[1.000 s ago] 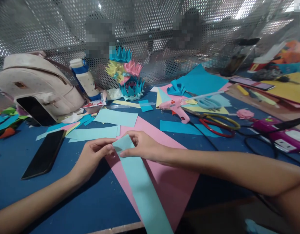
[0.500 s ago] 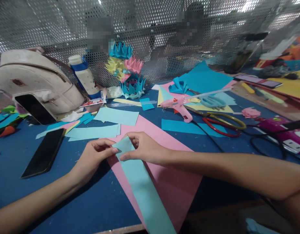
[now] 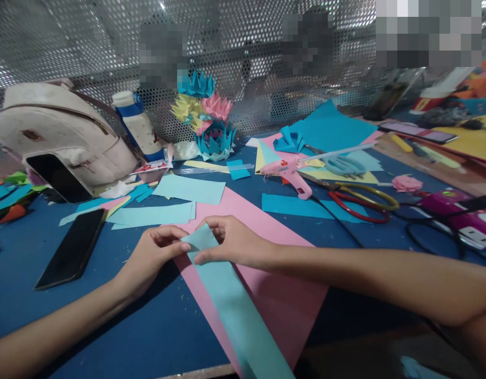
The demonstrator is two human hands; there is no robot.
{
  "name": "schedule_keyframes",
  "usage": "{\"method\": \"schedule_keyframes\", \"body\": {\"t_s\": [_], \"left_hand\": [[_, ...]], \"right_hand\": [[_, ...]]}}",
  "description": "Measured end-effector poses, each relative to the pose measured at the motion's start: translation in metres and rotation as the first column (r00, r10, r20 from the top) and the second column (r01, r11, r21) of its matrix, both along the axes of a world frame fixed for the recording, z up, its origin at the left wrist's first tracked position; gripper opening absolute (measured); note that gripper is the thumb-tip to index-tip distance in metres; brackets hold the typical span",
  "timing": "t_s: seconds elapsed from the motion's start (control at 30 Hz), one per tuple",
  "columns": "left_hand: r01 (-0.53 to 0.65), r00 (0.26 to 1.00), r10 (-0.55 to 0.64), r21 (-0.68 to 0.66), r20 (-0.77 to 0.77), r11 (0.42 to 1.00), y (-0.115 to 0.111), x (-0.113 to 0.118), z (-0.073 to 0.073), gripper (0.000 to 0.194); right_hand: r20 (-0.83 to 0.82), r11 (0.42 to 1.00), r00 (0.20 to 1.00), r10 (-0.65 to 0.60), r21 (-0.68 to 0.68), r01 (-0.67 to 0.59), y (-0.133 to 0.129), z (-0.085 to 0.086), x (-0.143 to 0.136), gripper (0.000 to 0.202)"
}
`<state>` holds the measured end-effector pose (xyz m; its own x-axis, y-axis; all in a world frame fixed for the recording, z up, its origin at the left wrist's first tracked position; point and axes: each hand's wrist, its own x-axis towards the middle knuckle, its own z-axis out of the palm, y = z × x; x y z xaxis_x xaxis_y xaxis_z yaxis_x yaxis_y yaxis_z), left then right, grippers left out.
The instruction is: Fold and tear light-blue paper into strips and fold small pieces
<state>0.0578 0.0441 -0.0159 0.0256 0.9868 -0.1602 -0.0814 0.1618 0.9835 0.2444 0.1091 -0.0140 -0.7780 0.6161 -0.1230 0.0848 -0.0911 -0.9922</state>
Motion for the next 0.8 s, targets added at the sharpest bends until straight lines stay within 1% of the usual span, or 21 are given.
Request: {"method": "schedule_keyframes", "body": {"t_s": [0.1,0.23,0.4,0.47,0.63,0.8], "left_hand": [[0.012,1.0,-0.012,-0.005,-0.01,1.0,0.0004,-0.0007,-0.0001,0.012],[0.015,1.0,-0.015,-0.003,-0.016,1.0,-0.0004,-0.0007,0.0005,0.014],[-0.013,0.999,0.013,0.016,-0.046,1.0,-0.0007,0.0032,0.001,0.02],[-0.014,0.998,0.016,0.019,-0.063,1.0,-0.0006,0.005,0.0011,0.021],[-0.014,0.998,0.014,0.008,-0.066,1.0,-0.0009,0.0058,0.002,0.023],[0.008,0.999,-0.007,0.005,-0.043,1.0,0.0004,0.0031,0.0017,0.022]], "right_hand": [[-0.007,1.0,1.0,0.008,0.007,-0.008,-0.0003,-0.0007,0.0002,0.035],[0.0,0.998,1.0,0.012,0.063,-0.012,-0.0009,-0.0004,0.0004,0.032],[0.02,0.983,0.996,-0.09,0.162,0.086,-0.0009,0.0012,-0.0002,0.035],[0.033,0.976,0.993,-0.111,0.19,0.103,-0.0006,0.0007,-0.0002,0.033],[0.094,0.976,0.989,-0.113,0.198,0.093,0.0001,-0.0023,0.0008,0.036],[0.087,0.982,0.991,-0.106,0.166,0.09,-0.0004,0.0002,0.0009,0.035]]}}
